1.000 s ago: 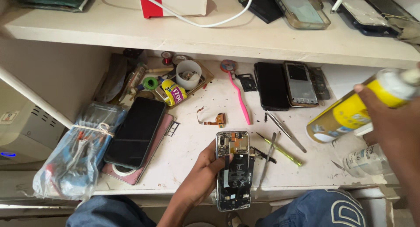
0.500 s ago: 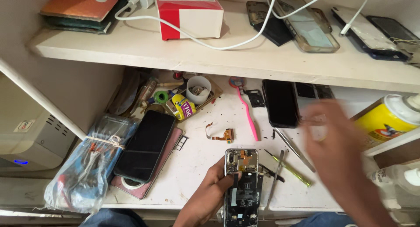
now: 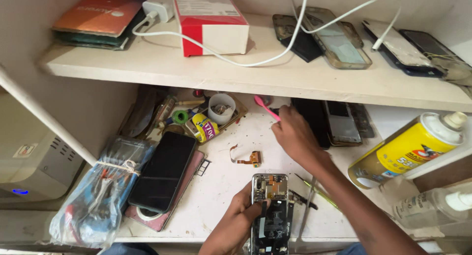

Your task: The person works on a disassembled smartphone at a repair bench. They use a screwdriver to loosen screws, tweezers to lift and reposition internal components, a spray can to apply cleaner, and a toothbrush to scrub the interior. The person then retrieves a replacement back cover from a shelf and aligns it with the phone chassis.

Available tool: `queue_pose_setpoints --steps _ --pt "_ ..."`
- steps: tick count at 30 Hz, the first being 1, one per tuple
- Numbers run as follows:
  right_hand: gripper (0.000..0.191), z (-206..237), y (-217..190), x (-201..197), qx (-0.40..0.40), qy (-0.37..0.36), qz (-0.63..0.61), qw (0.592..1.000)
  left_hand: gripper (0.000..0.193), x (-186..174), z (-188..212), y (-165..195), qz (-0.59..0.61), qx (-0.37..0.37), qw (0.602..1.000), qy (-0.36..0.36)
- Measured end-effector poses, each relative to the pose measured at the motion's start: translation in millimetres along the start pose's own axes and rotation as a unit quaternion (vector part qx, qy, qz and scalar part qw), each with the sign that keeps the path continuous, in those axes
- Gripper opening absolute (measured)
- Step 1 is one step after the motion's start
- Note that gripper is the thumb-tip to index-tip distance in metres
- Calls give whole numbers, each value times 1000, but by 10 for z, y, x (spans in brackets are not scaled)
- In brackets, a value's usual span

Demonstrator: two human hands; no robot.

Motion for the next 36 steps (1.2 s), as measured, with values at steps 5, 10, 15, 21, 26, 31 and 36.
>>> queue_pose_setpoints --steps 5,10,15,21,26,31,36 --pt "14 885 -149 -651 57 -91 -153 982 65 -18 52 45 -50 -13 999 11" --pt "19 1710 211 -713 168 -173 -191 952 60 51 68 127 -49 -1 998 -26" --pt "15 2014 707 -505 181 -251 -193 931 54 124 90 149 -28 5 998 -47" --pt "17 1906 787 -455 74 -245 -146 956 52 127 68 134 -38 6 998 -51" --pt "20 1838 616 -581 -89 -111 -140 980 52 79 56 98 -12 23 999 -35" --pt "21 1750 770 -547 29 -227 -107 968 61 15 49 53 -38 -22 999 -5" --pt "26 1695 762 -467 26 -239 -115 964 65 2 57 29 -114 -53 992 9"
Point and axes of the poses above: each hand's wrist, its own z-axis away from the middle knuckle, its own x-axis out of the palm, y = z × x, the point moved 4 cm from there along -z, towards the middle knuckle, and after that the axes turned 11 degrees about x, right-handed, at the moved point
